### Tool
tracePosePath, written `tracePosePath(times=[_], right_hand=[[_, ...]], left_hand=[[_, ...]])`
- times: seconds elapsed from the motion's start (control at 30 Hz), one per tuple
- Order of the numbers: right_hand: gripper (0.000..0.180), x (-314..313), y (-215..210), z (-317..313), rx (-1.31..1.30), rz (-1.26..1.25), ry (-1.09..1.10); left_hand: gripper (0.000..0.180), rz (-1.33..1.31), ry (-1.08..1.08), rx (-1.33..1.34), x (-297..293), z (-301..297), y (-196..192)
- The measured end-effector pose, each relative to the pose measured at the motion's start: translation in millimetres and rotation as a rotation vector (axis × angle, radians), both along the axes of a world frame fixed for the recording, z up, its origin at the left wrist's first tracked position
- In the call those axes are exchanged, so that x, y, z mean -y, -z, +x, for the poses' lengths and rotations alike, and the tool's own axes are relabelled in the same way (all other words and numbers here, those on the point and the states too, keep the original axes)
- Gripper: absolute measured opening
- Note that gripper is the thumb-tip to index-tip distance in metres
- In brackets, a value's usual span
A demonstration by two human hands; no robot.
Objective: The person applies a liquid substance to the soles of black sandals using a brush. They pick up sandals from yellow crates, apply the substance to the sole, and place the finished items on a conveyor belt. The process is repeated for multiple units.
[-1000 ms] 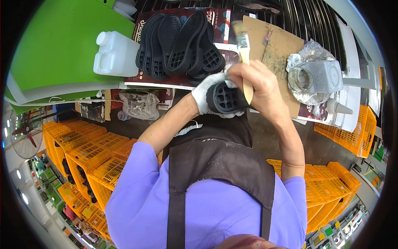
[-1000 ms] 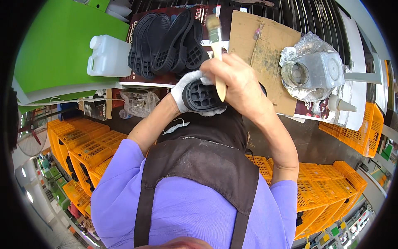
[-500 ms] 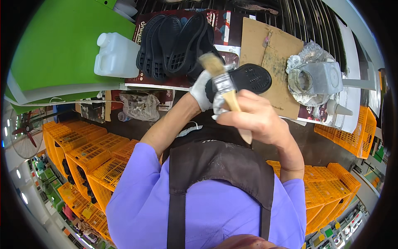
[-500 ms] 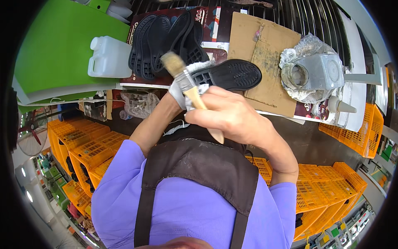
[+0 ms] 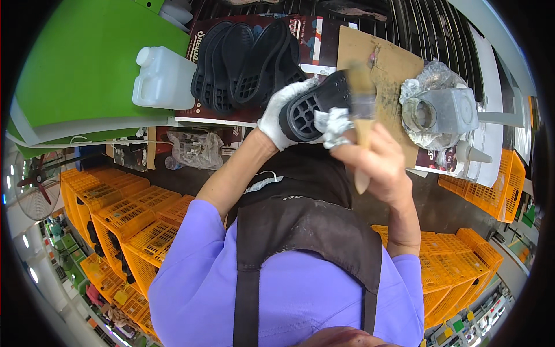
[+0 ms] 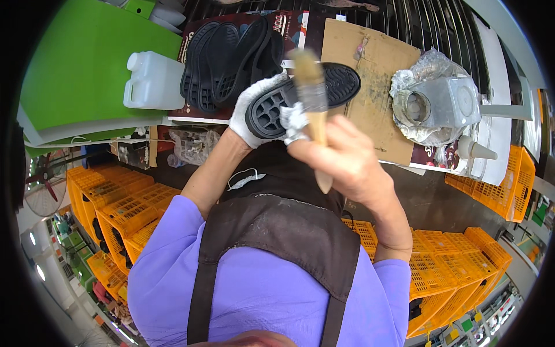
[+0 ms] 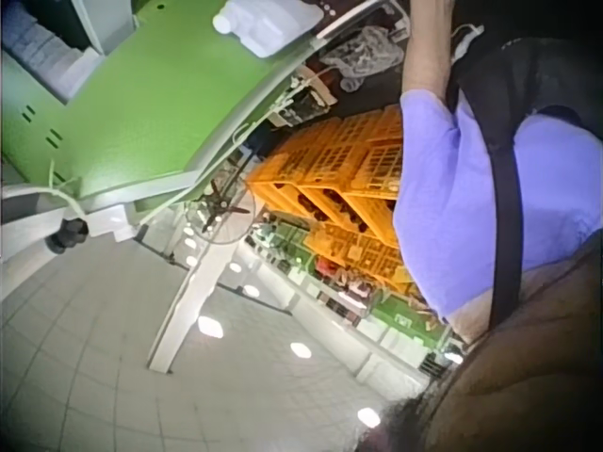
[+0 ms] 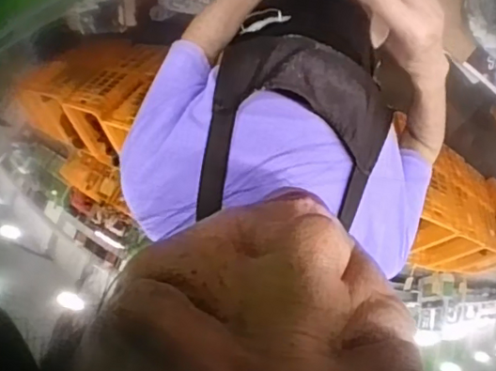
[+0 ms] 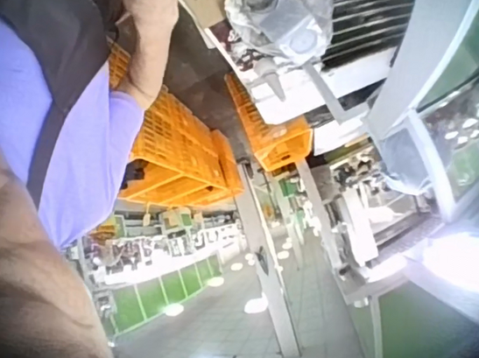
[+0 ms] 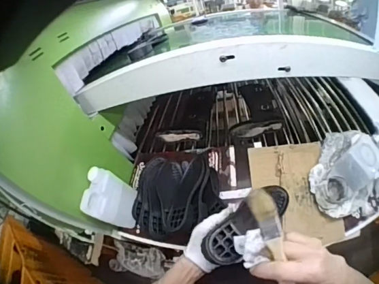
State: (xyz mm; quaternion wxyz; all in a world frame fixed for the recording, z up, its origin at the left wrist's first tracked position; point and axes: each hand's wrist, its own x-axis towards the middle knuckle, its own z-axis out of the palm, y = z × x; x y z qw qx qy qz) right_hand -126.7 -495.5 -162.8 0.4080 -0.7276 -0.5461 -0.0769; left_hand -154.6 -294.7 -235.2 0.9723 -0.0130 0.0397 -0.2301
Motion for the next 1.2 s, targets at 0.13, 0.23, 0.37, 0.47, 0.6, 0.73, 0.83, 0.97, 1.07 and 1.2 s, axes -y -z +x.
tracePosePath(times=[0.13, 0.23, 0.37, 0.47, 0.6, 0.73, 0.83, 0.97, 1.07, 1.2], right_hand=[[0.035, 2.2, 1.8, 1.0, -0.053, 0.139, 0.139], [0.029, -4.3, 7.1, -9.8, -0.17, 0.194, 0.204], [0.027, -14.5, 14.4, -23.7, -0.374, 0.217, 0.239], [0.024, -24.6, 21.8, -29.7, -0.443, 0.25, 0.259], [0.018, -36.9, 36.1, -33.1, -0.561, 0.269, 0.309], [0.015, -38.9, 52.0, -34.1, -0.639, 0.347, 0.43], [0.016, -32.6, 60.8, -19.9, -0.482, 0.354, 0.538], [0.019, -8.1, 60.2, 18.6, -0.144, 0.351, 0.683], [0.018, 15.4, 54.5, 42.4, -0.046, 0.155, 0.776], [0.02, 27.5, 50.5, 43.6, -0.18, 0.22, 0.735]], left_hand=[[0.035, 0.396, -0.233, -0.072, 3.9, 2.0, 0.7], [0.039, 0.473, -0.316, -0.032, 6.1, 2.8, -0.2], [0.048, 0.707, -0.516, 0.073, 7.4, -3.0, -2.6], [0.045, 0.753, -0.629, 0.129, 15.1, -9.8, -1.3], [0.044, 0.646, -0.654, 0.053, 22.2, -11.7, 3.2], [0.046, 0.611, -0.681, 0.076, 24.2, -16.2, 6.1], [0.048, 0.627, -0.702, 0.113, 24.6, -17.4, 8.8], [0.052, 0.414, -0.657, 0.131, 19.8, -15.8, 10.9], [0.052, 0.409, -0.64, 0.118, 18.0, -14.3, 10.3], [0.054, 0.416, -0.623, 0.193, 20.5, -12.7, 7.6]])
